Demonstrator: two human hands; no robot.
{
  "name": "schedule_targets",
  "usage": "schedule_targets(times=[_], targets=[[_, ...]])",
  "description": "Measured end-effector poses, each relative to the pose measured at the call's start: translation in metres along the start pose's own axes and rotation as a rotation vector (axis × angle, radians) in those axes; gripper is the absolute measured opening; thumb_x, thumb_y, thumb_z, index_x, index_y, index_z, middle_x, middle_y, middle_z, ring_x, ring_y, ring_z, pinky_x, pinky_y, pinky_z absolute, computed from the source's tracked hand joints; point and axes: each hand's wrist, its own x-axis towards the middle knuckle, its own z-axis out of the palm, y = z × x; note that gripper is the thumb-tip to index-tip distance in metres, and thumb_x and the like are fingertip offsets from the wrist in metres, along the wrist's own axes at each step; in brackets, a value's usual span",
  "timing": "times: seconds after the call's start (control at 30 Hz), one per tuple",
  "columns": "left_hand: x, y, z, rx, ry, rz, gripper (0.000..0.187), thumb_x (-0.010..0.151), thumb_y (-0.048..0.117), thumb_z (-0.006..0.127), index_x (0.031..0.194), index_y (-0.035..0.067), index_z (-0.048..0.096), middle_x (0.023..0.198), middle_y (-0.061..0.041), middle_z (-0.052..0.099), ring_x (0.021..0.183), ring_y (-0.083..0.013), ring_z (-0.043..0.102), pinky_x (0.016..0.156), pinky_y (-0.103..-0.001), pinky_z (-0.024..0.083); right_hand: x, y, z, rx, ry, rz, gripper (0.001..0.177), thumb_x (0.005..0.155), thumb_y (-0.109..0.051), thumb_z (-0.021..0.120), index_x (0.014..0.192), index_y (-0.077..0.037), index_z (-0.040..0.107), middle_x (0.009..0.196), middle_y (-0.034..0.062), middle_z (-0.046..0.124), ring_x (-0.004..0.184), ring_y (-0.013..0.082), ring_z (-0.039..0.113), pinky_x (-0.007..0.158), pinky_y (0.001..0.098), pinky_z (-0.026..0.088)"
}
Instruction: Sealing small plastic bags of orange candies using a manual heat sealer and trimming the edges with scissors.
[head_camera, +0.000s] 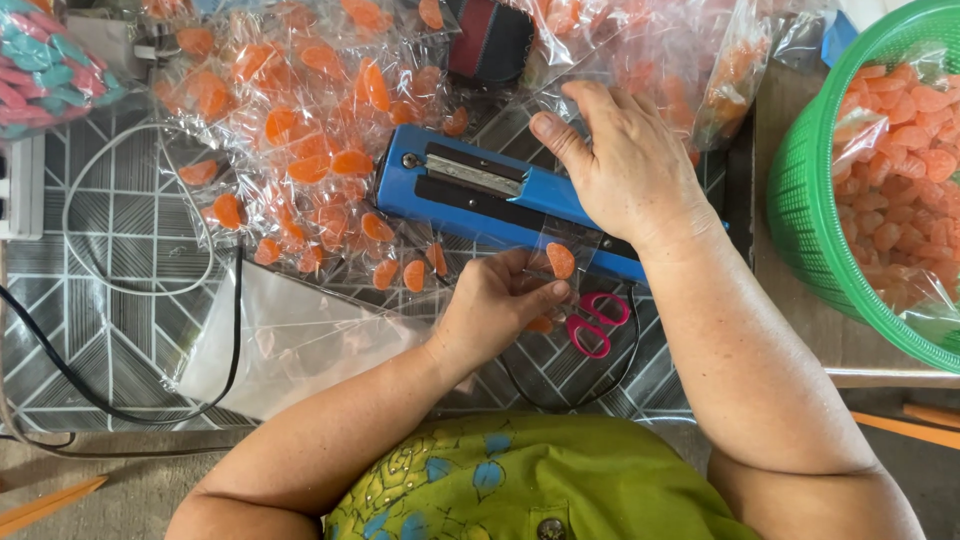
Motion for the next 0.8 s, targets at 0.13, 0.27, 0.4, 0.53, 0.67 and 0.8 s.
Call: schedule_targets(times=[0.13,0.27,0.4,0.53,0.67,0.8], targets=[[0.003,-0.005,-0.001,-0.01,-0.002,0.009,0.029,0.091,0.018,0.074,0.114,0.0,0.072,0.094,-0.015,0.082,0.071,-0.0177,0.078,0.062,-0.027,0.067,0.001,0.001,0.001,-0.001,0.008,-0.003,0.077,0.102,-0.066,0.031,0.148,-0.007,0.05,0.145,0.019,0.056,0.133,0.0433,0.047,0.1,0.0615,0.038],[0.004,-0.007,-0.001,-0.024,-0.008,0.0,0.03,0.091,0.017,0.074,0.115,0.0,0.071,0.094,-0.015,0.081,0.071,-0.0185,0.077,0.063,-0.027,0.067,0.0,0.001,0.001,-0.001,0.016,-0.007,0.073,0.104,-0.063,0.034,0.147,-0.006,0.05,0.144,0.0191,0.057,0.132,0.0433,0.048,0.098,0.0614,0.039],[0.004,-0.005,-0.001,-0.013,-0.009,0.006,0.03,0.091,0.017,0.074,0.114,-0.001,0.071,0.094,-0.015,0.082,0.071,-0.0167,0.077,0.061,-0.025,0.065,0.001,0.002,0.001,-0.002,0.017,-0.008,0.073,0.104,-0.063,0.034,0.147,-0.006,0.05,0.144,0.0209,0.057,0.13,0.0454,0.049,0.098,0.0611,0.039],[0.007,-0.012,0.0,-0.03,-0.002,0.039,0.032,0.089,0.018,0.075,0.115,-0.001,0.071,0.092,-0.014,0.081,0.072,-0.0151,0.076,0.06,-0.025,0.065,0.001,-0.001,-0.002,0.014,-0.023,0.048,0.075,0.102,-0.065,0.034,0.149,-0.008,0.048,0.149,0.0194,0.054,0.133,0.0445,0.047,0.101,0.0604,0.037],[0.008,-0.016,0.001,-0.011,0.044,0.06,0.03,0.089,0.018,0.076,0.112,-0.001,0.074,0.091,-0.012,0.081,0.078,-0.0152,0.077,0.059,-0.026,0.066,-0.005,-0.008,-0.009,0.038,-0.044,0.083,0.077,0.099,-0.067,0.031,0.151,-0.013,0.046,0.147,0.0156,0.056,0.132,0.0424,0.051,0.101,0.0586,0.038],[0.014,-0.026,0.001,-0.1,0.022,0.077,0.029,0.091,0.016,0.074,0.114,-0.002,0.071,0.092,-0.015,0.08,0.075,-0.0165,0.076,0.056,-0.027,0.063,-0.016,-0.013,-0.025,0.169,0.01,0.086,0.074,0.1,-0.064,0.033,0.153,-0.015,0.045,0.137,0.0142,0.063,0.119,0.0332,0.062,0.1,0.0551,0.047]])
